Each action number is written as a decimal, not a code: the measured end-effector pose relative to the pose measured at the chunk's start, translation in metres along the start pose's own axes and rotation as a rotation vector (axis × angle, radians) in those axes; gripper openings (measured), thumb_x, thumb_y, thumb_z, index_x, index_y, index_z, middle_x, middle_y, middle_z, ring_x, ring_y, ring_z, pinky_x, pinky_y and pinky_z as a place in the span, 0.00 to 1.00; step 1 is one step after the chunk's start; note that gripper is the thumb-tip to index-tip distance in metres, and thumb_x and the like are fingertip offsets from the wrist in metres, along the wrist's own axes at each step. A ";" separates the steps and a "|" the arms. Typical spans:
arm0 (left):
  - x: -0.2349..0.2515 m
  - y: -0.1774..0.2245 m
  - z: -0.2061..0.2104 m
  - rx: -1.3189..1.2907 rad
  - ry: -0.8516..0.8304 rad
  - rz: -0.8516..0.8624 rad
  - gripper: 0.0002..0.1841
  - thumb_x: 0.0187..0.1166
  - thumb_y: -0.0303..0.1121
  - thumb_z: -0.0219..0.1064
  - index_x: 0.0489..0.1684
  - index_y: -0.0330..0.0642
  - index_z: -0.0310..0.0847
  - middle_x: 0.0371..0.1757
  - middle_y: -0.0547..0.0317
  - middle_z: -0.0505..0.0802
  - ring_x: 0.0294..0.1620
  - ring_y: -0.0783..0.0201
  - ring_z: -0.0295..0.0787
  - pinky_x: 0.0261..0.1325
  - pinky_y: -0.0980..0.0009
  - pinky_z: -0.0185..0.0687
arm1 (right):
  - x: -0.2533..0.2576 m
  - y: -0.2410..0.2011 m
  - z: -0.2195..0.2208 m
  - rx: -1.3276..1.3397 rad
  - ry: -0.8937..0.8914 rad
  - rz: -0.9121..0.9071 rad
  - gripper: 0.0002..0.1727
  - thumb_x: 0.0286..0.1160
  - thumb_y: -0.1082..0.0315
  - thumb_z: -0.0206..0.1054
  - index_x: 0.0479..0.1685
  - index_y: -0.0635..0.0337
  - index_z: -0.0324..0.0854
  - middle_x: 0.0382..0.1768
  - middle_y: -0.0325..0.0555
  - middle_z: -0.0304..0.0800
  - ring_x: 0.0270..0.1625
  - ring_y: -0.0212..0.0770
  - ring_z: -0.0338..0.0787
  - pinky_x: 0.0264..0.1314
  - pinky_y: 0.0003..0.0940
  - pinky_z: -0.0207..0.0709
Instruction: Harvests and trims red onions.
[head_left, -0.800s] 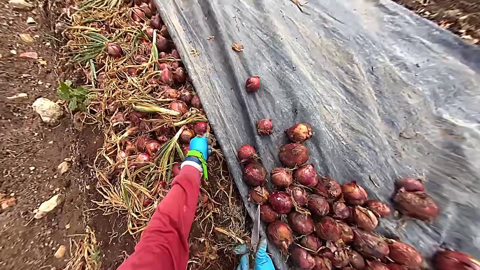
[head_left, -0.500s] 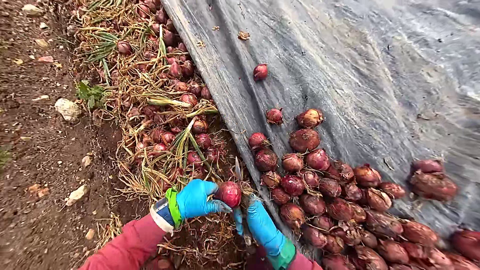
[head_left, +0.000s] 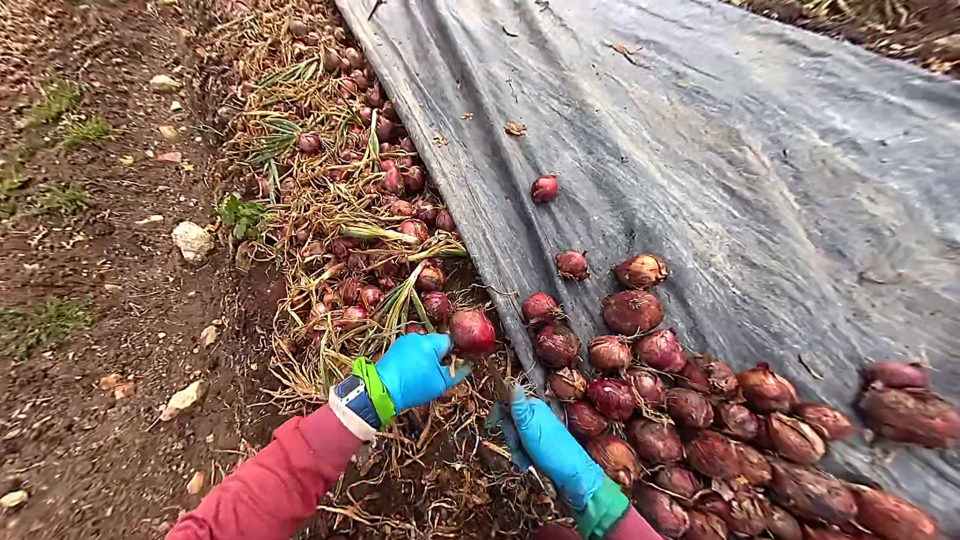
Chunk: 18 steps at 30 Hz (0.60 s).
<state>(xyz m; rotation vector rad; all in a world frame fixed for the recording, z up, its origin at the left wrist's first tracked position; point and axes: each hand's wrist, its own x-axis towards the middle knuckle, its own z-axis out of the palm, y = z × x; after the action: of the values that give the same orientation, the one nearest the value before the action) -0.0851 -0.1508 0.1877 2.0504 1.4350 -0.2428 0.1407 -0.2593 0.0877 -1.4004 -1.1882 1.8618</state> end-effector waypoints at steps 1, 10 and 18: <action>0.000 0.021 0.005 0.062 -0.172 0.048 0.19 0.80 0.56 0.66 0.40 0.50 0.90 0.35 0.56 0.94 0.42 0.54 0.93 0.50 0.42 0.87 | 0.005 0.002 -0.003 -0.114 -0.058 0.042 0.56 0.65 0.11 0.29 0.39 0.51 0.88 0.17 0.40 0.80 0.16 0.39 0.81 0.21 0.40 0.80; 0.204 -0.067 -0.011 0.276 0.259 -0.363 0.18 0.83 0.47 0.61 0.56 0.46 0.90 0.59 0.47 0.95 0.68 0.44 0.89 0.70 0.39 0.80 | 0.006 0.034 -0.040 0.340 0.417 -0.034 0.53 0.82 0.26 0.22 0.41 0.60 0.87 0.12 0.45 0.78 0.11 0.42 0.79 0.13 0.41 0.80; 0.237 -0.096 -0.010 -0.156 0.468 -0.671 0.29 0.69 0.29 0.75 0.72 0.34 0.76 0.66 0.34 0.89 0.69 0.36 0.87 0.70 0.34 0.81 | -0.039 0.075 -0.001 0.550 0.489 0.226 0.53 0.86 0.33 0.16 0.41 0.64 0.84 0.10 0.48 0.79 0.09 0.44 0.81 0.13 0.42 0.82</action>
<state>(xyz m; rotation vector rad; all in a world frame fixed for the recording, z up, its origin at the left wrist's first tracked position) -0.0797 0.0628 0.0462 1.4914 2.3252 0.0925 0.1618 -0.3266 0.0412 -1.5665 -0.2592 1.6631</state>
